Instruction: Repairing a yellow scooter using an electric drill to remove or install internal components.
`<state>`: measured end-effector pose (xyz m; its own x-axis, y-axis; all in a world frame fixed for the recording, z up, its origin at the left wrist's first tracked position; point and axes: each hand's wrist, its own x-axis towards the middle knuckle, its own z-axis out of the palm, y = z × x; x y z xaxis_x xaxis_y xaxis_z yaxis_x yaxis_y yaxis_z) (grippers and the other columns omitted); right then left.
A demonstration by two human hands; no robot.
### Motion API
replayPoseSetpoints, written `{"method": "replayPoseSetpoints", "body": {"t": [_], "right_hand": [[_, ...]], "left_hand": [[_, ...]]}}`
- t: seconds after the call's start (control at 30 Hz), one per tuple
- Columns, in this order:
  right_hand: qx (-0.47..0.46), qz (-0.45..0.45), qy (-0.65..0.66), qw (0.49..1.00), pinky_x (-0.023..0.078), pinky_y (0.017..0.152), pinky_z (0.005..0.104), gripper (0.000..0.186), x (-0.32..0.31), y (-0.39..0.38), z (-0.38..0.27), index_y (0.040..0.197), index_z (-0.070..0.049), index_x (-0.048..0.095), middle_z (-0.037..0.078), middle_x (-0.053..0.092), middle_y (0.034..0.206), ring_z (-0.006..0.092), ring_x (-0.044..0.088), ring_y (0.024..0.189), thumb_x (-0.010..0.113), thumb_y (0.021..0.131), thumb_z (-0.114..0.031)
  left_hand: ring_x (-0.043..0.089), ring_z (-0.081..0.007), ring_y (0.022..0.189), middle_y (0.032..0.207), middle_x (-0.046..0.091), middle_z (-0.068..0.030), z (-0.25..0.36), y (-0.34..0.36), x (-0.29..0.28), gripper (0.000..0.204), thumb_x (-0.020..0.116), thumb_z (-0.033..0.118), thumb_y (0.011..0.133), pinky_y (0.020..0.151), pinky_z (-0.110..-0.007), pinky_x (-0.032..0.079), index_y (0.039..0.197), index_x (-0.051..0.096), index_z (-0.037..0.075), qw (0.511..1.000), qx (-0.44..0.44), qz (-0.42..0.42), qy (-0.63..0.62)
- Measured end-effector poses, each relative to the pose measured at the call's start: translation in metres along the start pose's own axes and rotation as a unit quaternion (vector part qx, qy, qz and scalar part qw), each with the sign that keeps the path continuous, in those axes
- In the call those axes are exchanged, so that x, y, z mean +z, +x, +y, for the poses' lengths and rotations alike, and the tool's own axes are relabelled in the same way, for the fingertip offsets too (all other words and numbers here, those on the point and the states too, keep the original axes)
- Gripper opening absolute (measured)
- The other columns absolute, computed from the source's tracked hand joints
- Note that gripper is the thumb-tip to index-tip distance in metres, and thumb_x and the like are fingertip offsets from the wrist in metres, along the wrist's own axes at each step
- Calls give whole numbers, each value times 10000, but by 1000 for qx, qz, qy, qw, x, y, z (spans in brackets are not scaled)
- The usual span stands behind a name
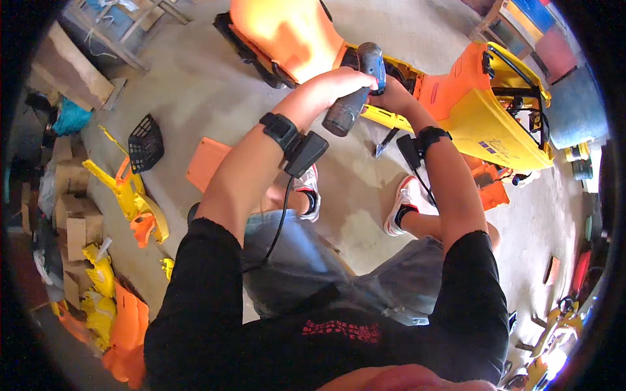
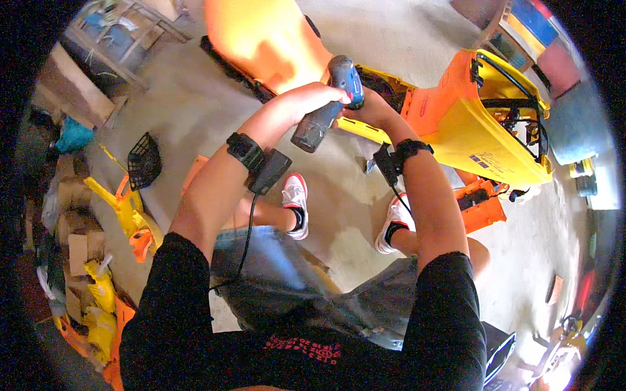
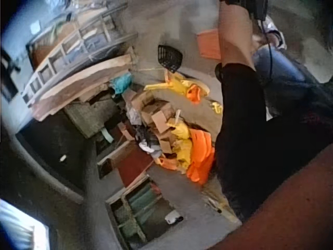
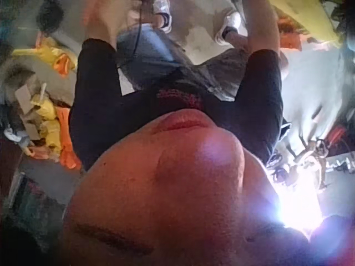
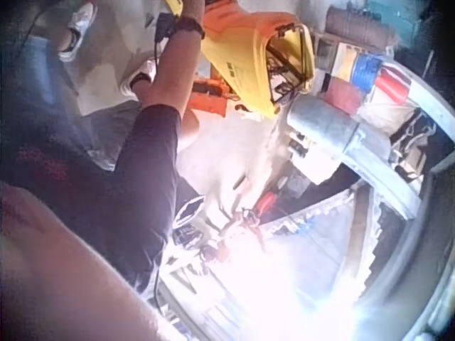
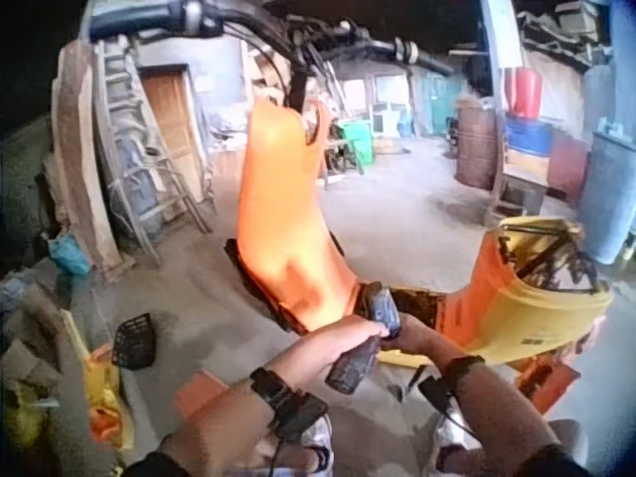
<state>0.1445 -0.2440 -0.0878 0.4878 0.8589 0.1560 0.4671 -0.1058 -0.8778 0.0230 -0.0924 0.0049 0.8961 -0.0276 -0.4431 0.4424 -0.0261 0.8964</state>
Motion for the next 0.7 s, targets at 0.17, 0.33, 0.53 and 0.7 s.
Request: {"method": "replayPoseSetpoints", "body": {"t": [0.17, 0.33, 0.53, 0.7], "right_hand": [[49, 48, -110, 992, 481, 863, 351, 487, 8, 18, 40, 1108, -74, 599, 95, 676, 1008, 193, 634, 920, 803, 710, -267], [61, 64, -144, 986, 498, 800, 381, 511, 14, 37, 63, 1068, -75, 621, 163, 676, 939, 303, 653, 870, 821, 643, -277], [23, 33, -203, 978, 497, 785, 409, 556, 30, 62, 102, 1098, -77, 602, 163, 673, 923, 341, 642, 879, 832, 622, -251], [71, -18, -160, 984, 482, 786, 399, 595, 24, 70, 115, 1148, -82, 579, 168, 669, 931, 322, 638, 869, 830, 626, -220]], "left_hand": [[615, -145, 679, 799, 655, -56, -25, 48, -27, 386, 649, 369, 792, 637, -272, 493, 958, 644, 21, 996, 37, 6, 75], [615, -159, 629, 781, 640, -76, -23, 58, -33, 403, 652, 349, 779, 591, -294, 498, 985, 619, 4, 996, -36, 45, 69], [615, -185, 587, 717, 614, -81, -58, 99, -64, 365, 667, 328, 758, 537, -311, 503, 917, 589, 9, 991, -31, 63, 111], [623, -208, 623, 820, 636, -111, -61, 114, -63, 359, 651, 288, 775, 605, -339, 518, 995, 599, 11, 994, -66, 64, 56]]}}
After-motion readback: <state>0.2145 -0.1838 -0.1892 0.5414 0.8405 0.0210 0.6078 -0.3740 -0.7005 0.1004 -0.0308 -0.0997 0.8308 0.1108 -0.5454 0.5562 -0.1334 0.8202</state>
